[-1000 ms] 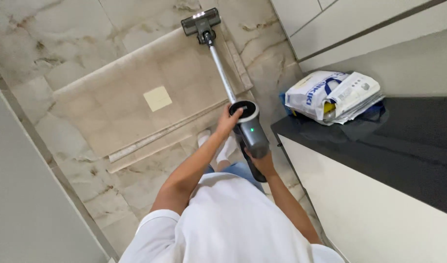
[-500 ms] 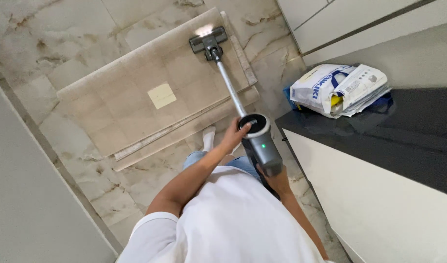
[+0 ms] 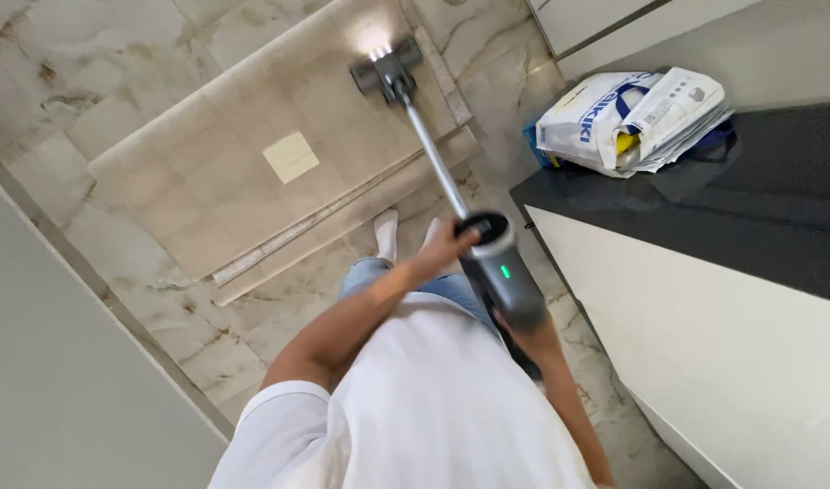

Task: Vacuuming a tiled floor using a cordless vacuum cleaner.

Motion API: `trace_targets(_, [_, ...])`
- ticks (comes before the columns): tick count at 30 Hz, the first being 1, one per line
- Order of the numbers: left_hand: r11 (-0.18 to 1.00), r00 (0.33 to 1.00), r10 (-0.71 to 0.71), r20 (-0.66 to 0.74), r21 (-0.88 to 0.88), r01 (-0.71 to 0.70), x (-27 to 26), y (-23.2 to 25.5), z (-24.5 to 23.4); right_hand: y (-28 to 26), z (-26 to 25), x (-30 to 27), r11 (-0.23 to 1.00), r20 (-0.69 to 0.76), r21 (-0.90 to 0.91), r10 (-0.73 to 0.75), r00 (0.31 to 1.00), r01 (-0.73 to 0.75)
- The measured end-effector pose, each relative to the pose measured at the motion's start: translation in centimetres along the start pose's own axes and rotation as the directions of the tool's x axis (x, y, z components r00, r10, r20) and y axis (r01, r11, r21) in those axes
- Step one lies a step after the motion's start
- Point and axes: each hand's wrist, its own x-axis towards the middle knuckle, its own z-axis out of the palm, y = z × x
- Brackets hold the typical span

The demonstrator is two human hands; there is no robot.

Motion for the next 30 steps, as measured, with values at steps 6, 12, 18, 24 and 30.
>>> trace_targets(6, [0.983, 0.960, -0.162, 0.229, -0.044, 0.177, -8.0, 8.2, 1.5, -1.6, -1.9, -7.0, 0.966, -0.087, -0.077, 0.241, 0.967, -0.248])
trace_targets(12, [0.910, 0.996, 0.069, -0.063, -0.404, -0.088, 0.2, 2.6, -0.2, 0.2, 2.2, 2.1, 0.980, -0.048, 0.118, 0.166, 0.985, -0.159])
trace_targets(18, [0.909, 0.945, 0.138, -0.297, -0.341, -0.240, 6.8, -0.8, -1.6, 5.8, 5.6, 9.6, 0.931, 0.105, 0.300, 0.185, 0.977, -0.208])
trace_targets(24, [0.927, 0.964, -0.056, -0.260, -0.371, -0.047, 0.2, -2.1, 11.9, 12.5, -4.6, 0.7, 0.985, 0.070, 0.155, -0.090, 0.993, 0.079])
trace_targets(30, [0.806, 0.956, -0.154, -0.251, -0.591, -0.025, -5.0, -2.6, 29.2, 18.7, -18.0, -5.6, 0.999, 0.268, 0.024, 0.024, 0.963, -0.032])
